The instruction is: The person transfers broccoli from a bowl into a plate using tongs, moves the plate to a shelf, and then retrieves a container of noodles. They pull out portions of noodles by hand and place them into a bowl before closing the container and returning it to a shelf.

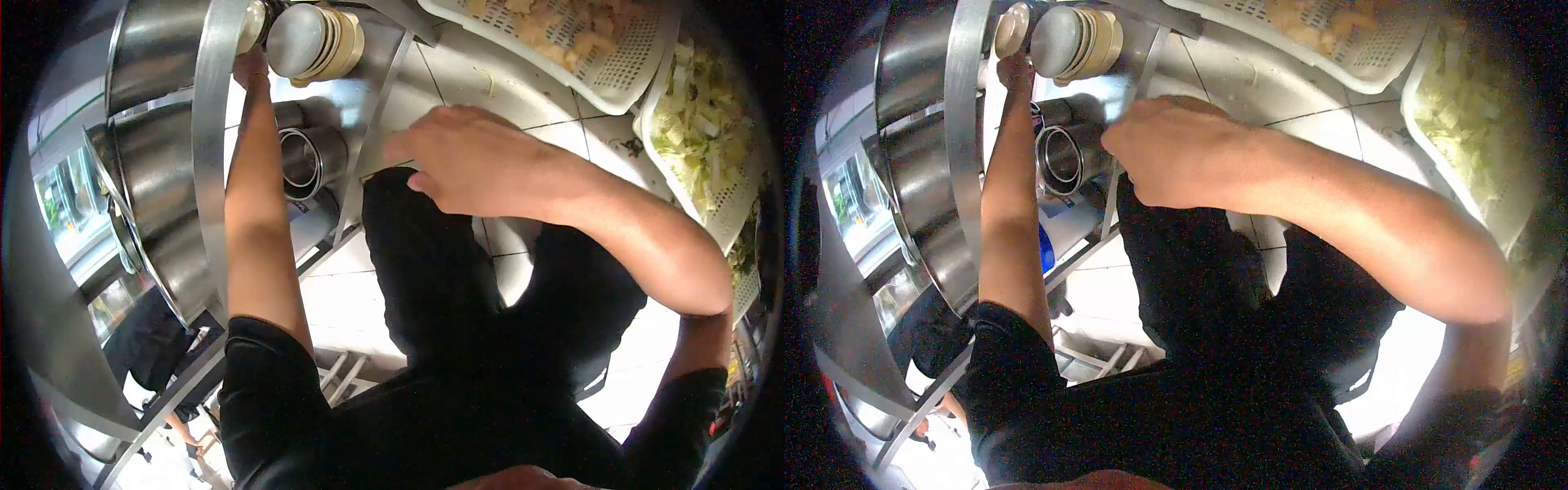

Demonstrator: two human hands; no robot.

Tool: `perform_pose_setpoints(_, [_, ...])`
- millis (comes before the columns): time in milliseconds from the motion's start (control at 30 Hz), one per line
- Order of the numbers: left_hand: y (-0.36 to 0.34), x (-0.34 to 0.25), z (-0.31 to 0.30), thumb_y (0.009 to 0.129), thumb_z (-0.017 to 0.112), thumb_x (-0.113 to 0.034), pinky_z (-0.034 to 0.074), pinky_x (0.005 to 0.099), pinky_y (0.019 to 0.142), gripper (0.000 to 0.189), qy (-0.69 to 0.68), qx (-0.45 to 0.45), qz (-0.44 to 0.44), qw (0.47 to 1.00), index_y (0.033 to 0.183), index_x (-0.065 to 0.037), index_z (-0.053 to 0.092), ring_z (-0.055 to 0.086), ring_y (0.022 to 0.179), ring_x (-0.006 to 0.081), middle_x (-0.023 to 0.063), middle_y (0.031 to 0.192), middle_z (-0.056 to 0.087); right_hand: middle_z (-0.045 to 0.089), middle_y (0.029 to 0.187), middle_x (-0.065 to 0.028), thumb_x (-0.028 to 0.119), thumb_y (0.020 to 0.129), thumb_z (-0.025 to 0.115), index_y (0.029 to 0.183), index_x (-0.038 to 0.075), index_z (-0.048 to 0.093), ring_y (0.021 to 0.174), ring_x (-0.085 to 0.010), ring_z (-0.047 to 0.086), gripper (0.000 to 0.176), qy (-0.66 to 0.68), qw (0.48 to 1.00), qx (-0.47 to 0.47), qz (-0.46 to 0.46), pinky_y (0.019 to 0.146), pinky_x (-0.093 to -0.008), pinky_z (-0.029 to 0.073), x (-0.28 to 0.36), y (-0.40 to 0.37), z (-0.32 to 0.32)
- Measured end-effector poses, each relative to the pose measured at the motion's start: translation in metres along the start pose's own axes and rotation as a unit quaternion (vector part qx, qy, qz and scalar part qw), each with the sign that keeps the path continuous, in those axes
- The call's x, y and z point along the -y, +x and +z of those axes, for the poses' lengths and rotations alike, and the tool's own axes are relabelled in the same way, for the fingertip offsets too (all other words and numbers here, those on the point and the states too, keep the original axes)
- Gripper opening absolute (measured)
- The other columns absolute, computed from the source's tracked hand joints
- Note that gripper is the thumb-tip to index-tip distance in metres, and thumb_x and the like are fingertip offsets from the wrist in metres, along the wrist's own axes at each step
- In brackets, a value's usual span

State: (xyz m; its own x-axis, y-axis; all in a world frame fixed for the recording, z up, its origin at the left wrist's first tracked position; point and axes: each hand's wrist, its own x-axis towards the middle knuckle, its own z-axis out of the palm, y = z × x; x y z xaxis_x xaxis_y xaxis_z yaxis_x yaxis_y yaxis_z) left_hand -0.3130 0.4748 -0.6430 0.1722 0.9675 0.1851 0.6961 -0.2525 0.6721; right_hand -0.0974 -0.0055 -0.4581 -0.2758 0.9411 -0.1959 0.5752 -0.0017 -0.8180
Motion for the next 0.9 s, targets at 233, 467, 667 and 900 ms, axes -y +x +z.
perform_pose_setpoints(233, [-0.012, -0.036, -0.014, 0.074, 0.051, -0.031, 0.047, 0.041, 0.081, 0.032, 0.318, 0.022, 0.102, 0.942, 0.101, -0.02, 0.065, 0.06, 0.091, 0.0321, 0.0151, 0.098, 0.063, 0.062, 0.093, -0.0178, 0.011, 0.08, 0.056, 0.104, 0.002, 0.058, 0.093, -0.0317, 0.058, 0.026, 0.026, 0.999, -0.02, 0.008, 0.086, -0.0388, 0.043, -0.01, 0.031, 0.008])
perform_pose_setpoints(467, [-0.031, -0.073, -0.03, 0.075, 0.055, -0.034, 0.049, 0.0388, 0.074, 0.025, 0.365, -0.036, 0.11, 0.924, 0.092, -0.021, 0.067, 0.061, 0.087, 0.0277, 0.0075, 0.094, 0.065, 0.062, 0.087, -0.0157, 0.013, 0.076, 0.053, 0.097, 0.004, 0.061, 0.086, -0.029, 0.06, 0.024, 0.009, 0.992, -0.127, -0.011, 0.078, -0.0388, 0.046, -0.064, 0.136, 0.019])
perform_pose_setpoints(667, [-0.027, -0.068, -0.027, 0.077, 0.052, -0.035, 0.044, 0.0448, 0.081, 0.037, 0.293, 0.088, 0.196, 0.932, 0.106, -0.014, 0.06, 0.057, 0.097, 0.0352, 0.0154, 0.106, 0.06, 0.063, 0.098, -0.013, 0.026, 0.077, 0.059, 0.093, 0.003, 0.064, 0.092, -0.0275, 0.061, 0.029, -0.017, 0.963, -0.239, 0.125, 0.073, -0.037, 0.05, -0.065, 0.197, -0.002])
perform_pose_setpoints(900, [-0.032, -0.025, -0.014, 0.074, 0.061, -0.002, 0.048, 0.0255, 0.058, 0.006, 0.078, -0.066, 0.338, 0.936, 0.079, -0.004, 0.064, 0.061, 0.072, 0.0142, 0.0071, 0.078, 0.065, 0.063, 0.097, -0.0143, 0.027, 0.078, 0.058, 0.099, 0.003, 0.062, 0.09, -0.0255, 0.062, 0.032, 0.024, 0.941, -0.249, 0.226, 0.075, -0.0361, 0.05, -0.072, 0.26, -0.008])
